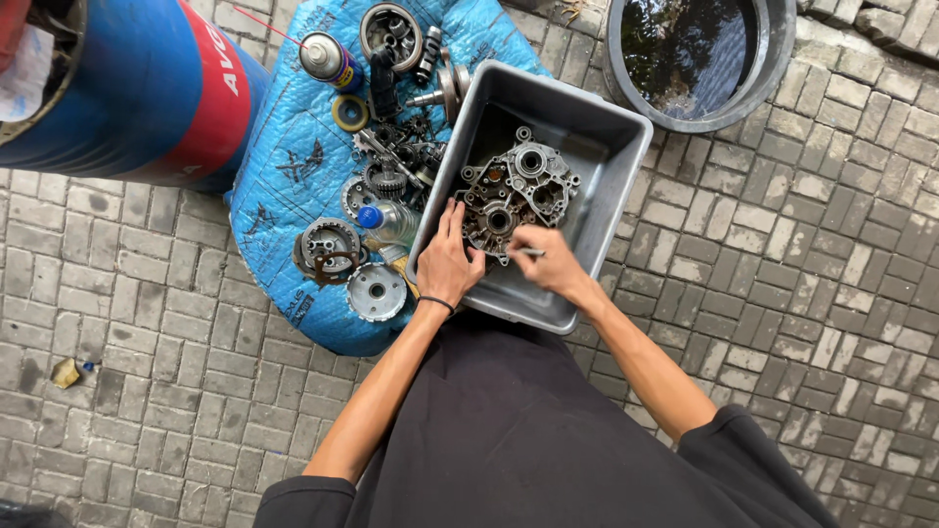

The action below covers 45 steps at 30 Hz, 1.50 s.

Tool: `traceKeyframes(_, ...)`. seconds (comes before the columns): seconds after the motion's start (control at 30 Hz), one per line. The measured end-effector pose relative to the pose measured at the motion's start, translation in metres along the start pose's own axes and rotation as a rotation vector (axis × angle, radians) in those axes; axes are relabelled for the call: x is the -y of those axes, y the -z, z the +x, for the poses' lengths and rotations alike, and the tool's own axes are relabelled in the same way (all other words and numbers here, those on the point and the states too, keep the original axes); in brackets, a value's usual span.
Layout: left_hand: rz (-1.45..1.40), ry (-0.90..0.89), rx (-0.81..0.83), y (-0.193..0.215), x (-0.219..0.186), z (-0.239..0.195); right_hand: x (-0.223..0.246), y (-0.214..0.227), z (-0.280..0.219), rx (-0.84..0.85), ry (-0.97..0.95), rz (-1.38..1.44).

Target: The person cleans a disassembled engine casing by pouring liquid from a plastic bottle into its openings and then scrubbing the interior with a small brush. The person repeatedly pours and scrubs different sections of the casing within a gray plastic tray.

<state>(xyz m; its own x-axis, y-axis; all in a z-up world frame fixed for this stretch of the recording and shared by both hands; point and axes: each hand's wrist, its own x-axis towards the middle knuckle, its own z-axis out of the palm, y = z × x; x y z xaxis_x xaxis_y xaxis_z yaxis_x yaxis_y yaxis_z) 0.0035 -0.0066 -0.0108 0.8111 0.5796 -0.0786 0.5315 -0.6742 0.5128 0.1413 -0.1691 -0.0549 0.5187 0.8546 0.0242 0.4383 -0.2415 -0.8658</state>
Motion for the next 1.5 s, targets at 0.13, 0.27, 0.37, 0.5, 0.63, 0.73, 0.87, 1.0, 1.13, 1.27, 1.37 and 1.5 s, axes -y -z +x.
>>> traceKeyframes(0.13,-0.009,-0.01,0.003,0.0,-0.001,0.002,-0.015,0.009,0.003,-0.128,-0.022,-0.058)
traceKeyframes(0.27,-0.025,0.009,0.007,0.001,-0.001,-0.002,0.007,-0.002,-0.006,-0.125,-0.034,-0.049)
traceKeyframes(0.37,-0.028,0.008,-0.005,0.0,0.0,0.0,0.0,0.008,0.0,-0.19,-0.046,-0.064)
traceKeyframes(0.5,-0.05,0.027,-0.013,0.0,0.001,-0.002,-0.016,-0.009,0.002,-0.211,-0.04,-0.133)
traceKeyframes(0.63,-0.042,0.025,-0.017,0.002,0.0,-0.002,0.027,0.009,0.005,-0.101,-0.087,0.006)
traceKeyframes(0.73,-0.033,0.029,-0.009,0.002,-0.003,-0.001,0.005,0.014,0.01,-0.231,-0.11,-0.081)
traceKeyframes(0.87,-0.019,0.046,0.009,0.002,0.0,-0.004,0.014,0.008,0.008,-0.135,-0.103,-0.027)
traceKeyframes(1.0,-0.018,0.038,0.01,0.004,-0.002,-0.002,0.01,0.026,0.021,-0.221,-0.096,-0.1)
traceKeyframes(1.13,-0.026,0.055,0.01,0.004,-0.001,-0.003,0.029,0.007,0.017,-0.13,-0.104,-0.023)
traceKeyframes(1.27,-0.053,0.045,0.021,0.005,-0.003,-0.001,0.002,0.003,0.01,-0.17,-0.116,-0.07)
traceKeyframes(1.37,-0.063,0.054,0.013,0.006,-0.003,-0.001,0.02,-0.004,0.004,-0.154,-0.114,-0.061)
traceKeyframes(1.5,-0.057,0.044,0.009,0.007,-0.002,-0.001,-0.001,0.007,0.006,-0.282,-0.1,-0.097)
